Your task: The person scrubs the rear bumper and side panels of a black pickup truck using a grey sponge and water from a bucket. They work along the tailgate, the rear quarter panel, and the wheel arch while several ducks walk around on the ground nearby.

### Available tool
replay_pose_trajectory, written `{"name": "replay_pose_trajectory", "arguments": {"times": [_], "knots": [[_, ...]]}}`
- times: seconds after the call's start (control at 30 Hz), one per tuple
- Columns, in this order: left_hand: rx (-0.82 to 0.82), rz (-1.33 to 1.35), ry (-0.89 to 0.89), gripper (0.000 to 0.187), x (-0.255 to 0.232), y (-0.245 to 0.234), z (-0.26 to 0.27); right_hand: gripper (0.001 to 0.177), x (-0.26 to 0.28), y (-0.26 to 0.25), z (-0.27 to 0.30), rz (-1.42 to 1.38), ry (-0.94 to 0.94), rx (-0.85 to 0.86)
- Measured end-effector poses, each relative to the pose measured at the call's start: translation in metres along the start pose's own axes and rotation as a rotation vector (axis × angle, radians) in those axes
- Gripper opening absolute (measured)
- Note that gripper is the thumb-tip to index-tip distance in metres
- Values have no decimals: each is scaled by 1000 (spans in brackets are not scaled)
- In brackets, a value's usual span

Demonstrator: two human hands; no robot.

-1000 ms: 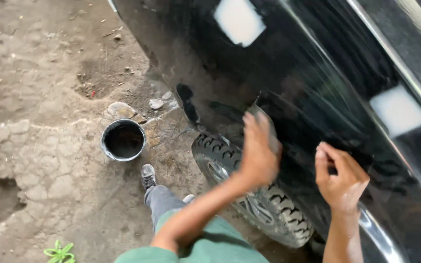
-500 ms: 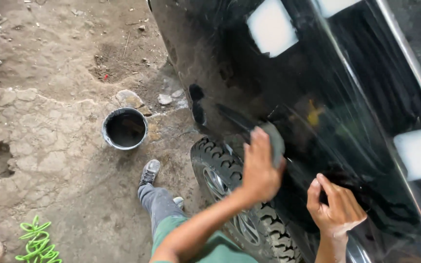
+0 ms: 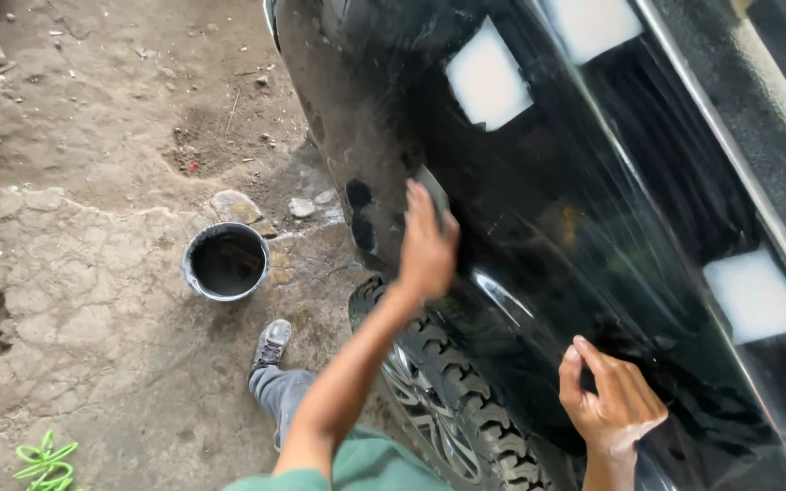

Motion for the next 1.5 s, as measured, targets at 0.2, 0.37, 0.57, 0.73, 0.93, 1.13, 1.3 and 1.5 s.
{"name": "replay_pose_trajectory", "arguments": {"times": [0.2, 0.37, 0.57, 0.73, 0.93, 1.13, 1.3, 1.5], "knots": [[277, -625, 168, 47, -109, -38, 22, 7, 5, -2, -4, 50, 26, 27], [472, -462, -47, 61, -81, -24, 36, 7, 1, 5, -3, 74, 1, 8], [393, -472, -287, 54, 22, 7, 14, 5, 5, 3, -2, 86, 58, 12], [251, 107, -32, 70, -98, -16, 80, 5, 0, 7, 2, 116, 79, 5], [128, 161, -529, 59, 57, 27, 8, 5, 2, 5, 2, 79, 58, -13], [257, 272, 10, 75, -127, -26, 112, 4, 2, 6, -1, 102, 86, -1], [324, -272, -317, 58, 19, 8, 28, 5, 8, 1, -2, 63, 60, -13], [287, 132, -9, 82, -117, -19, 121, 6, 3, 2, 1, 106, 136, 12]]}}
Point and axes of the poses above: each hand's wrist, its own z-axis away from the middle knuckle, its own y-axis out of the palm, x = y × z, the point moved 4 cm from there along -z, towards the middle knuckle, and after that the axes turned 12 degrees about -y, right-handed, at the moved point
